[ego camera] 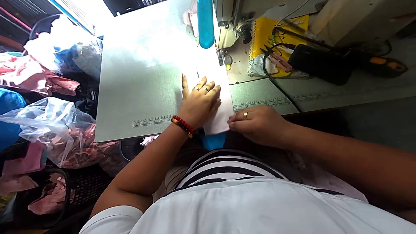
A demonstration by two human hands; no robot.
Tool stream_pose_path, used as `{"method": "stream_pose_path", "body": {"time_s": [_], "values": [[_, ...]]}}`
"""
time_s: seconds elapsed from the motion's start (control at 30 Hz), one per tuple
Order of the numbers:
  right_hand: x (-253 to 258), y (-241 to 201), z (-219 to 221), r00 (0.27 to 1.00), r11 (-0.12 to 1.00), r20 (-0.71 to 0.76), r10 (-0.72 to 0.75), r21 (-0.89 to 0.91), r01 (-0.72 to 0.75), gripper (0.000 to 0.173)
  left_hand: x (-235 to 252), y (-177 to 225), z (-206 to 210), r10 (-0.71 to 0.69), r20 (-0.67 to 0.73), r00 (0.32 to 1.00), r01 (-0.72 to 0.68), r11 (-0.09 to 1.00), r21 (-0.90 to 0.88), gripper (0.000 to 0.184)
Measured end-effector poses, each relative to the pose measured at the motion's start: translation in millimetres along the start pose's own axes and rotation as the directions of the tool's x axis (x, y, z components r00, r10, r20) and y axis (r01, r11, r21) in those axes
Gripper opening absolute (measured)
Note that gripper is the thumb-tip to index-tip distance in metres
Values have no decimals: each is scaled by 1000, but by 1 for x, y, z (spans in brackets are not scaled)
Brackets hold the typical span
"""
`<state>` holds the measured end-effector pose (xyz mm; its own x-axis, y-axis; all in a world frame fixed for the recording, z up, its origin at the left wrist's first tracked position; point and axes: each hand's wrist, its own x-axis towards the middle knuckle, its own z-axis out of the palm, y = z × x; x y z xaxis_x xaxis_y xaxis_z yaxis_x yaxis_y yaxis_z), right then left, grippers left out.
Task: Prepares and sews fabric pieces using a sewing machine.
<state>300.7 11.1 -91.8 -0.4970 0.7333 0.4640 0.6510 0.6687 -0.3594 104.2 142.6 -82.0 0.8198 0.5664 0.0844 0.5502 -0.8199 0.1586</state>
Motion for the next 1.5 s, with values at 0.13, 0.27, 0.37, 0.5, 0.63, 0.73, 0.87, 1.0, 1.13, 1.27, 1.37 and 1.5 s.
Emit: {"method": "stream_pose_path", "body": {"time_s": [0.13,0.27,0.37,0.5,0.63,0.73,0.87,1.0,1.13,1.27,1.37,1.5], "values": [[3,21,5,998,997,-50,43,-58,-46,23,-20,11,-2,117,-38,992,-119,992,-39,38],[9,37,11,990,992,-115,79,-85,-89,24,-38,19,16,227,-191,955,-242,968,-64,33],[3,32,13,991,987,-89,95,-123,-106,25,-46,18,24,266,-221,938,-277,961,-21,37],[-14,25,11,997,961,11,77,-267,-71,35,-48,19,21,246,-174,953,-249,968,2,44],[-20,26,11,999,904,23,27,-427,-14,53,-46,18,17,277,-150,949,-273,961,45,47],[-12,25,8,997,869,76,5,-494,34,65,-42,15,13,290,-114,950,-282,956,79,51],[2,34,3,988,885,140,66,-466,7,73,-26,2,8,278,-109,954,-278,960,12,48],[18,44,-1,971,879,198,135,-476,-25,86,-7,-10,6,277,-116,954,-274,961,42,52],[27,49,-5,924,878,239,298,-449,-167,92,11,-24,5,275,-84,958,-270,961,66,55],[7,48,-10,938,869,-46,344,-362,-337,57,30,-35,6,257,-70,964,-254,966,52,56],[-27,58,-34,859,763,-289,423,-397,-509,46,43,-43,6,239,-59,969,-236,970,50,57],[-64,82,-93,588,422,-512,626,-412,-808,58,58,-54,6,208,-66,976,-204,977,58,57]]}}
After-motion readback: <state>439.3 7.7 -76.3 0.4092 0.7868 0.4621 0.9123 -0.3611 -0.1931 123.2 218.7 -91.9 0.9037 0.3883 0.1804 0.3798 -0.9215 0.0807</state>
